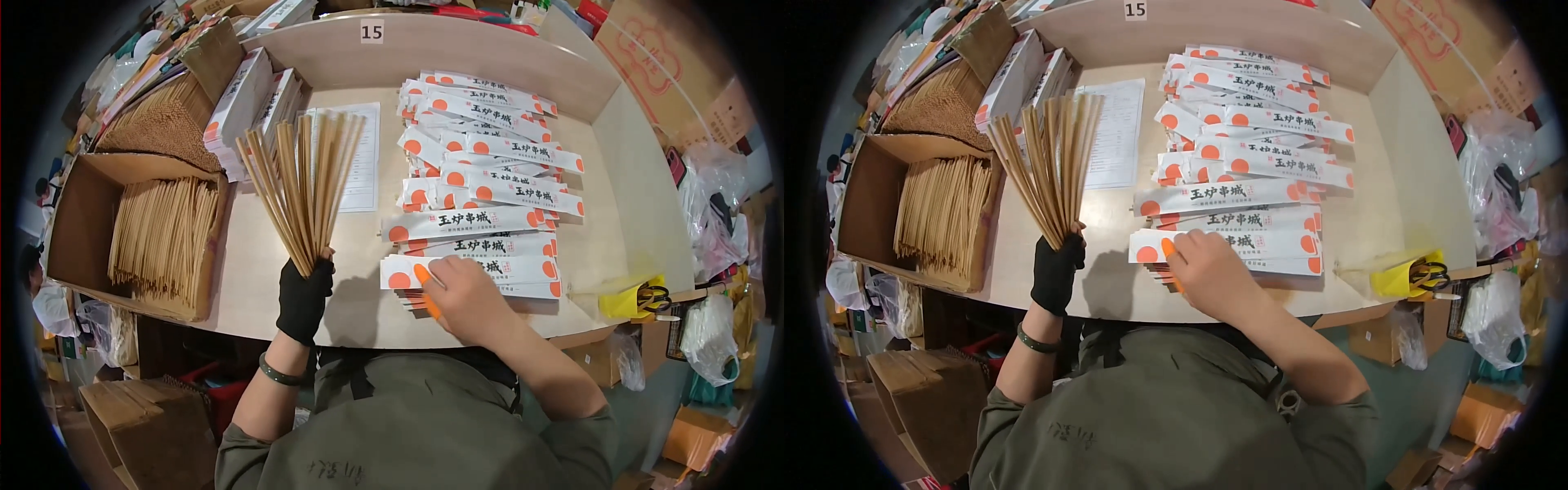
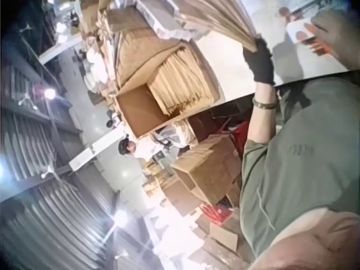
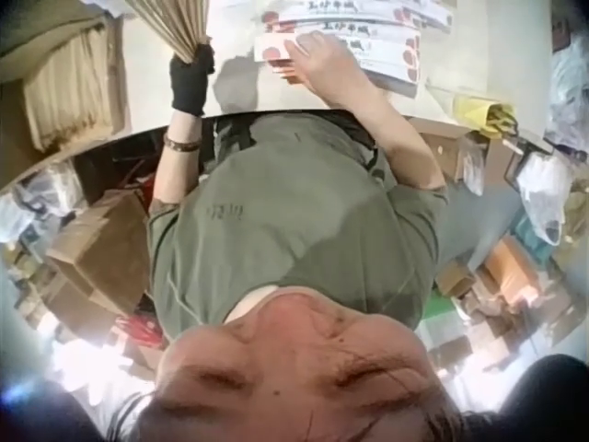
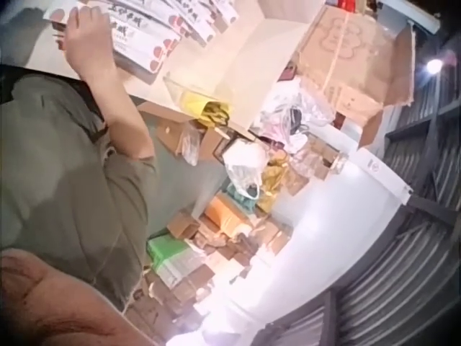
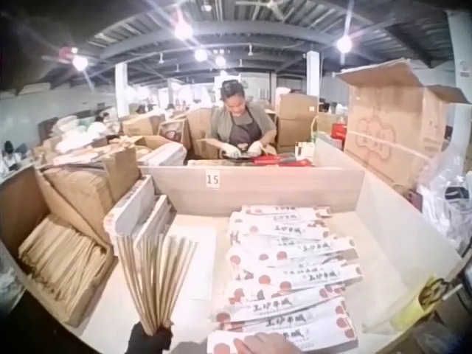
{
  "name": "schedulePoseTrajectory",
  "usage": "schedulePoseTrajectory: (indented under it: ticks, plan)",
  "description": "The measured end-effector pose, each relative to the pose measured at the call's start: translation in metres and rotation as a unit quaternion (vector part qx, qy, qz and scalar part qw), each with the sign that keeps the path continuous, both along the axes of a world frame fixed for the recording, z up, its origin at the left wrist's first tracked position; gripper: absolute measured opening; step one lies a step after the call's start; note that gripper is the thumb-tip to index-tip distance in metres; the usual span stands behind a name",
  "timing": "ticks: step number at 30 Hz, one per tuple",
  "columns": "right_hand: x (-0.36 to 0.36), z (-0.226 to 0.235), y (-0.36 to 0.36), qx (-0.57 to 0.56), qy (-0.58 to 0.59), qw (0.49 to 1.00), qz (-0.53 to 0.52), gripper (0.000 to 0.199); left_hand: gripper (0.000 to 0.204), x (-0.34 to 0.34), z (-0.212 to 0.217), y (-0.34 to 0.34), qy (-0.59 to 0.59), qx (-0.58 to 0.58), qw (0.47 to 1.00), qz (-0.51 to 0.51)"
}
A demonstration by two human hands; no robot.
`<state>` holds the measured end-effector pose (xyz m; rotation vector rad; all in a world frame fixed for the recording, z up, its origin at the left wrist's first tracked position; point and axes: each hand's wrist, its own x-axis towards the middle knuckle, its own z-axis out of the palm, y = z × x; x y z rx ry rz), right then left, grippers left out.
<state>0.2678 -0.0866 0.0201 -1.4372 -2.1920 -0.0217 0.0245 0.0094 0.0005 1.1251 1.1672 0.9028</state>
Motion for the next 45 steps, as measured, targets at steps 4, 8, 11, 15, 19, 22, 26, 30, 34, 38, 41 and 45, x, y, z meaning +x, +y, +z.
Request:
schedulePoseTrajectory:
  ticks: [4, 8, 11, 15, 19, 22, 26, 30, 34, 38, 41, 45]
  plan:
    - [0.001, -0.019, -0.007, 0.032, -0.008, 0.999, 0.021, 0.013, 0.023, -0.007, -0.014, -0.003, 0.06, 0.009, 0.998, 0.005]
    - [0.002, -0.022, -0.005, 0.066, 0.084, 0.994, -0.004, 0.013, 0.024, -0.018, -0.018, -0.007, 0.131, 0.076, 0.988, 0.042]
    - [0.003, -0.026, -0.001, 0.047, 0.132, 0.99, -0.018, 0.014, 0.02, -0.028, -0.017, -0.008, 0.195, 0.113, 0.972, 0.065]
    - [0.008, -0.008, 0.002, -0.067, 0.215, 0.97, -0.092, 0.015, 0.023, -0.048, -0.004, -0.005, 0.254, 0.146, 0.955, 0.05]
    - [0.01, 0.001, 0.005, -0.225, 0.427, 0.863, -0.151, 0.02, 0.024, -0.071, 0.0, -0.006, 0.261, 0.171, 0.949, 0.034]
    - [0.013, 0.002, 0.004, -0.252, 0.441, 0.85, -0.141, 0.018, 0.023, -0.077, 0.005, -0.007, 0.259, 0.199, 0.945, 0.014]
    - [0.016, 0.0, 0.003, -0.13, 0.267, 0.951, -0.086, 0.019, 0.024, -0.076, 0.015, 0.0, 0.296, 0.241, 0.924, -0.03]
    - [-0.018, 0.01, 0.019, 0.056, 0.104, 0.992, 0.033, 0.015, 0.022, -0.02, 0.013, -0.01, 0.045, 0.199, 0.976, -0.069]
    - [-0.015, 0.024, 0.034, 0.049, 0.063, 0.997, -0.001, 0.006, 0.02, 0.023, 0.017, -0.005, -0.188, 0.196, 0.958, -0.096]
    - [0.007, 0.009, 0.023, 0.024, 0.027, 0.999, -0.002, 0.005, 0.022, 0.002, 0.005, 0.004, -0.021, 0.143, 0.989, -0.004]
    - [0.001, 0.014, 0.026, 0.052, 0.065, 0.996, -0.021, 0.005, 0.021, 0.007, 0.008, 0.005, 0.042, 0.158, 0.984, 0.074]
    - [-0.021, 0.029, 0.036, 0.047, 0.02, 0.999, 0.016, 0.006, 0.022, 0.056, 0.012, -0.024, -0.233, 0.056, 0.97, -0.035]
